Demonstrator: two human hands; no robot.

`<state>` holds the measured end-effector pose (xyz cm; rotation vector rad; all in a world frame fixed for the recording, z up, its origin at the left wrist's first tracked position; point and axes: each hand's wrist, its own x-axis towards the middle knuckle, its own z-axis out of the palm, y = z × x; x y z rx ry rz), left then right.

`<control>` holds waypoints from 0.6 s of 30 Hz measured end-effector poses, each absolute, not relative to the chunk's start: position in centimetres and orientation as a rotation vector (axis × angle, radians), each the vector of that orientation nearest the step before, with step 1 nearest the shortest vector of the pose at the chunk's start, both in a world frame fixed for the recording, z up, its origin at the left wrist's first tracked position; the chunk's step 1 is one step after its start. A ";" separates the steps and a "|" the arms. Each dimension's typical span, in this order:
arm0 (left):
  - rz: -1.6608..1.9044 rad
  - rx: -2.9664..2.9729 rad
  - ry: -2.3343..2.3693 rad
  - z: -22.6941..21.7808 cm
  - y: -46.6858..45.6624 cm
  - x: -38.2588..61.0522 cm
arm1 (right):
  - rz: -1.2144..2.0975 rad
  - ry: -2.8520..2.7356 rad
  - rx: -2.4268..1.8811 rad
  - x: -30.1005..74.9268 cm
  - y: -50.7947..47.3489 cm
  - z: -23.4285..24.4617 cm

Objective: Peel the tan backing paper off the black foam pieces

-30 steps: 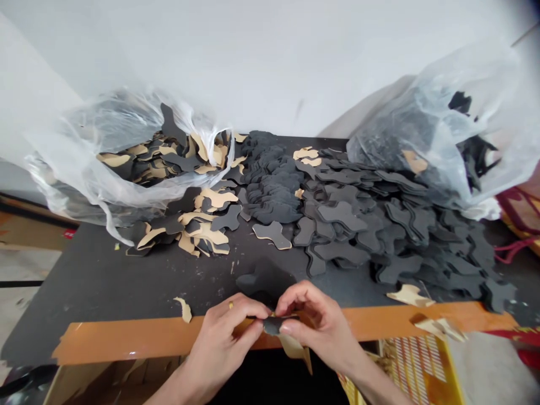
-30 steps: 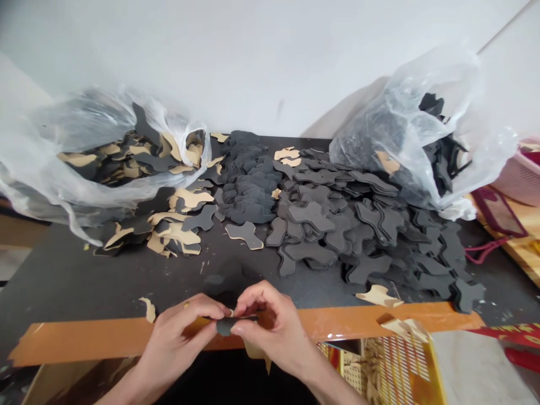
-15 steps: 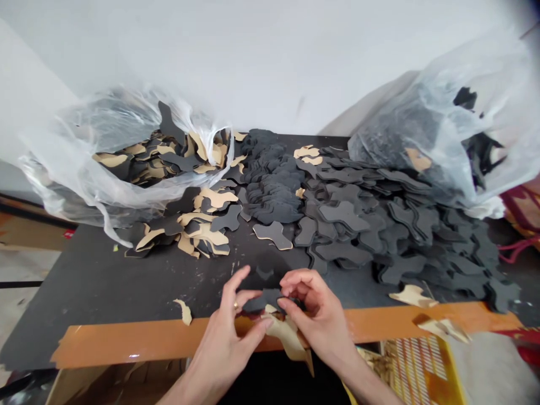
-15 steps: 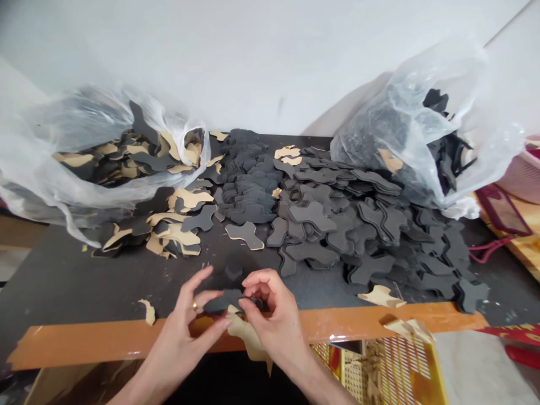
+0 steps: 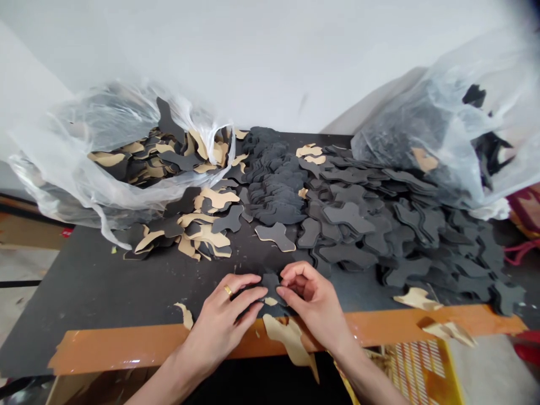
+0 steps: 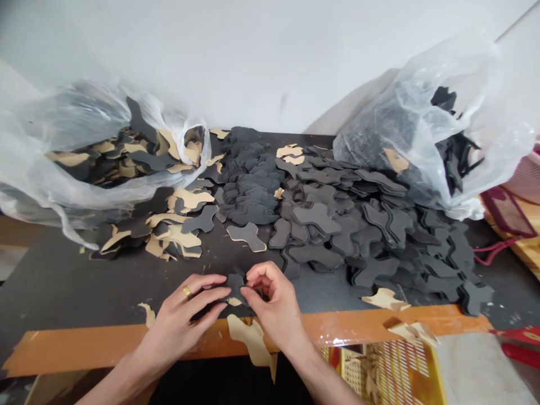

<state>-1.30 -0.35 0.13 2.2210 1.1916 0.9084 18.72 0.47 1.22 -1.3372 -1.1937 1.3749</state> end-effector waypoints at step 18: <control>0.889 2.338 1.229 -0.2 0.2 -0.8 | 0.636 -1.991 -1.457 18.2 -1.6 0.6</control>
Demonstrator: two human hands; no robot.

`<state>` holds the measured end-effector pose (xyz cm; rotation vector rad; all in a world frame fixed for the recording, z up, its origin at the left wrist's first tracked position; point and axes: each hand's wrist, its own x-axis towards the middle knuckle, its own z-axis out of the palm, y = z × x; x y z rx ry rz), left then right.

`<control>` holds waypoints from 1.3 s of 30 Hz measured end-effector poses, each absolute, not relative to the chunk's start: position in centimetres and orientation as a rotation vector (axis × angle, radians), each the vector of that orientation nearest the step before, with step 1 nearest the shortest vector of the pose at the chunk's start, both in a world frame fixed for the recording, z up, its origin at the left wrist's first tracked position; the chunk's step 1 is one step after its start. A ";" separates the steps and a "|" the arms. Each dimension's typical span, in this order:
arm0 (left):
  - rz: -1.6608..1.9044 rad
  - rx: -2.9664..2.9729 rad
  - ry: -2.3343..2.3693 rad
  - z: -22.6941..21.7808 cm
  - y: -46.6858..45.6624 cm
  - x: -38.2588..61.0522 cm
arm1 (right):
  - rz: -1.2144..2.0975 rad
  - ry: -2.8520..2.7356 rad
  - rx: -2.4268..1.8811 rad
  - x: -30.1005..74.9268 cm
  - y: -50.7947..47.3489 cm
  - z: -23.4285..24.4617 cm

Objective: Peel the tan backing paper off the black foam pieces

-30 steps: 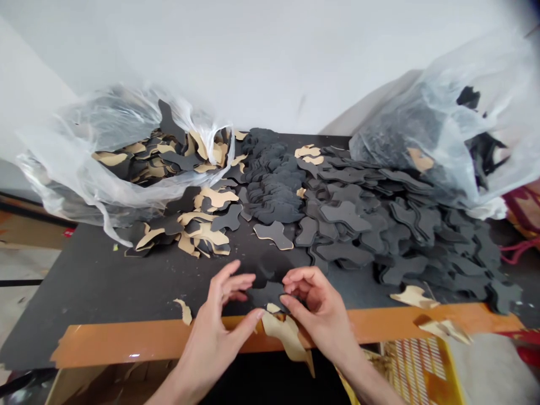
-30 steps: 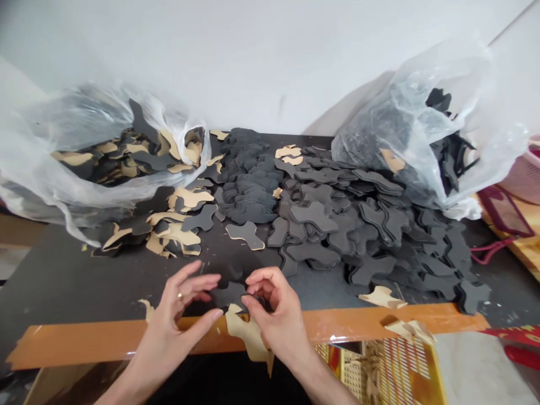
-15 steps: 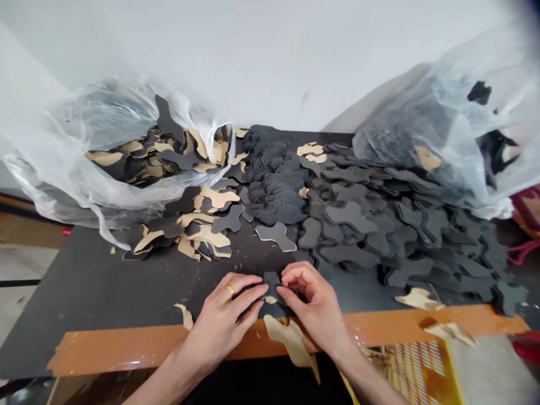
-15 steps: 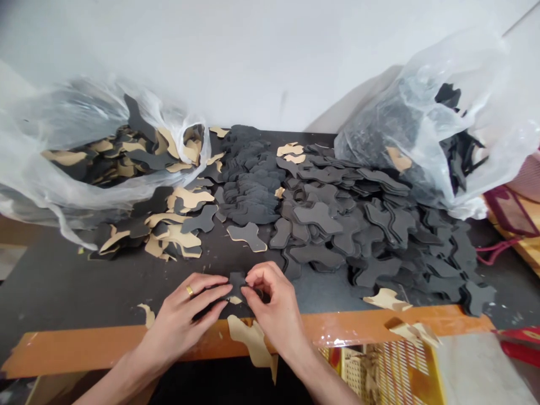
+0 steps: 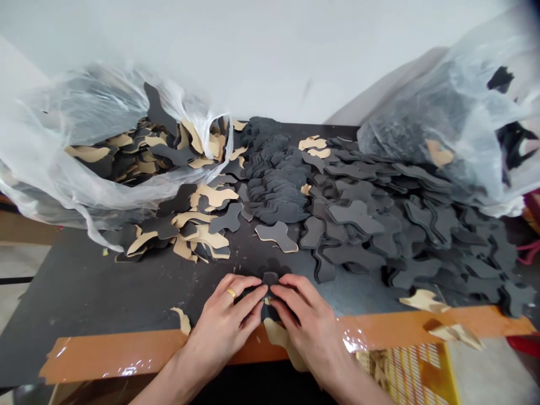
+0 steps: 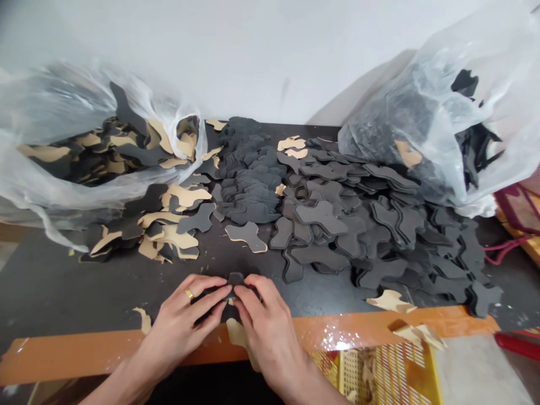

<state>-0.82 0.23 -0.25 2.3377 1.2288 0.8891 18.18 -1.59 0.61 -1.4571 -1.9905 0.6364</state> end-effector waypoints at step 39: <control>0.775 2.388 1.319 0.2 0.3 -0.1 | 0.431 -2.131 -1.439 18.2 -1.1 0.7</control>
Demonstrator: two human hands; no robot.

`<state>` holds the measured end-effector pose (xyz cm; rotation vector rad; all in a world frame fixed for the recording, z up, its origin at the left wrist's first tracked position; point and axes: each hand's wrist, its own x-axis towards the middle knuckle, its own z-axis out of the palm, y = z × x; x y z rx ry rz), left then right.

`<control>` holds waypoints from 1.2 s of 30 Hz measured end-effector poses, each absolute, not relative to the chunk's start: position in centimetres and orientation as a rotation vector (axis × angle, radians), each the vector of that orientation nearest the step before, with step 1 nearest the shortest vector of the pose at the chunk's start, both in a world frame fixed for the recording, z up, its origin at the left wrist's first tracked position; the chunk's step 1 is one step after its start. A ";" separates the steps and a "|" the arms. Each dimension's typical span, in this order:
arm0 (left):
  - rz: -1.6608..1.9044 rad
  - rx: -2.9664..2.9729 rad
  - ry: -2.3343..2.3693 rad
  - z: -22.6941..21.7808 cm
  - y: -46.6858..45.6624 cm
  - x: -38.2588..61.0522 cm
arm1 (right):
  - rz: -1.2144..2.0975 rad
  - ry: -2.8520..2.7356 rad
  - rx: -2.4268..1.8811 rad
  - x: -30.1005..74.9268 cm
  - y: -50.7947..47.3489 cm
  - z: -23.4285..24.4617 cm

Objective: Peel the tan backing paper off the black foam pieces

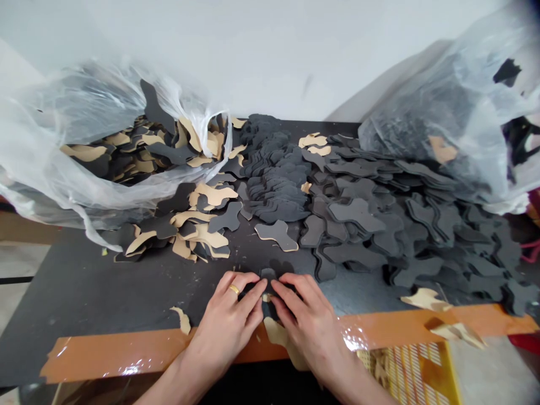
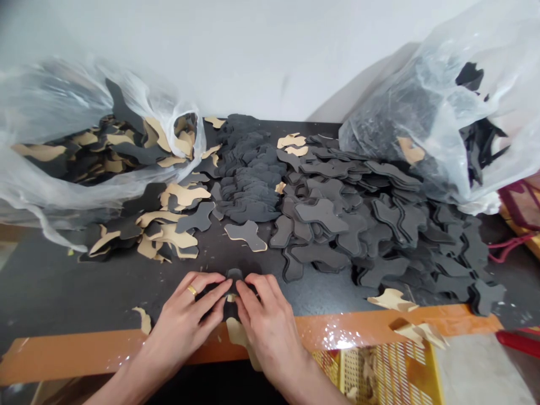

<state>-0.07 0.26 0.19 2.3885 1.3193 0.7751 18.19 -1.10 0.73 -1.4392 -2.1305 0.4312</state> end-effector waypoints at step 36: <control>0.419 2.520 1.324 0.7 0.7 0.1 | 0.374 -2.174 -1.413 18.3 -1.2 0.4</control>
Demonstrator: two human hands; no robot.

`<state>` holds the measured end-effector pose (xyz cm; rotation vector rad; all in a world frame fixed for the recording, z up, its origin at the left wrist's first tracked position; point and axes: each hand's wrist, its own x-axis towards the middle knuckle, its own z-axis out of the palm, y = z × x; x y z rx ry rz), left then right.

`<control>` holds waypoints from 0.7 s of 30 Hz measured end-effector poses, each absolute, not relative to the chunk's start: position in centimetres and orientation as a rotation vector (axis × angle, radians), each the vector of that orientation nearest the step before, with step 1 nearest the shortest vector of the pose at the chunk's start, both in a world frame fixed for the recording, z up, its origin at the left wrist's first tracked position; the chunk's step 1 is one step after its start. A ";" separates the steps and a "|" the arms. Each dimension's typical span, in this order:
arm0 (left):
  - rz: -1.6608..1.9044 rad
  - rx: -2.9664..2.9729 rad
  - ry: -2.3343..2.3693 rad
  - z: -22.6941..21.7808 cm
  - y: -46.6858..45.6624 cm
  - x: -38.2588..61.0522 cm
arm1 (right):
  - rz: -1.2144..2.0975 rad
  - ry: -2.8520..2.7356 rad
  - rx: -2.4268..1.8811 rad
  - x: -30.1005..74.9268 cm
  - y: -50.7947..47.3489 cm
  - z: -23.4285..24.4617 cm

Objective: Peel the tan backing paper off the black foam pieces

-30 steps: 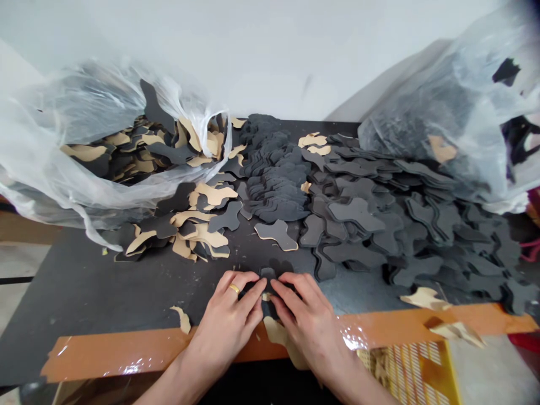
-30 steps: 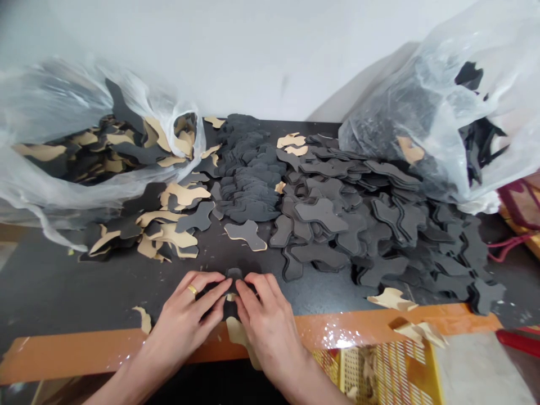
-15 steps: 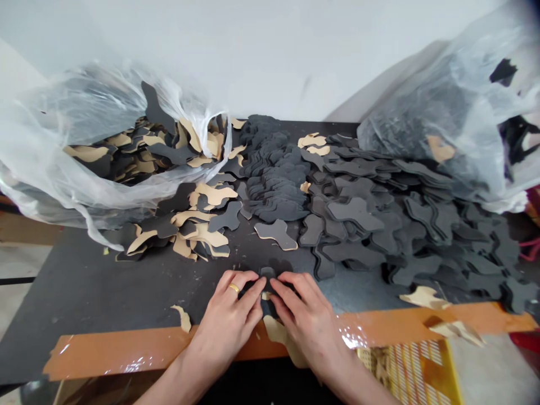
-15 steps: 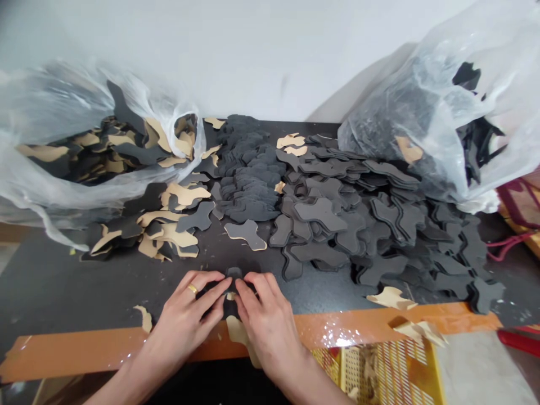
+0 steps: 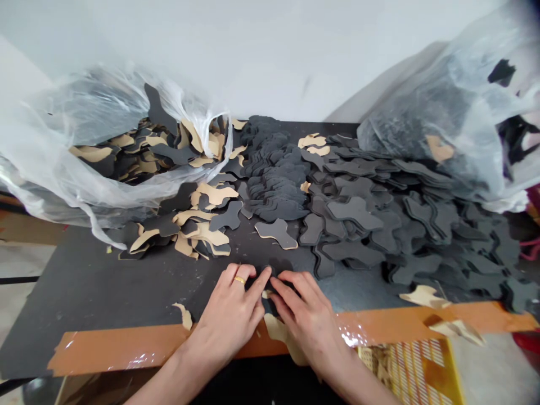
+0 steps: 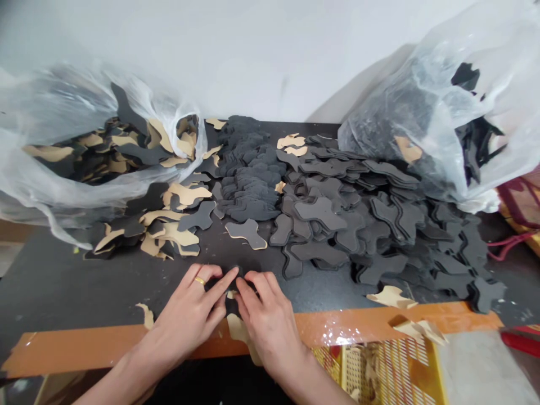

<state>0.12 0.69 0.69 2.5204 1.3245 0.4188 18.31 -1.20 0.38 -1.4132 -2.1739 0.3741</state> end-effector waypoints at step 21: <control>0.606 2.165 1.229 3.0 1.4 -3.1 | 0.488 -2.078 -1.355 18.8 -1.2 0.2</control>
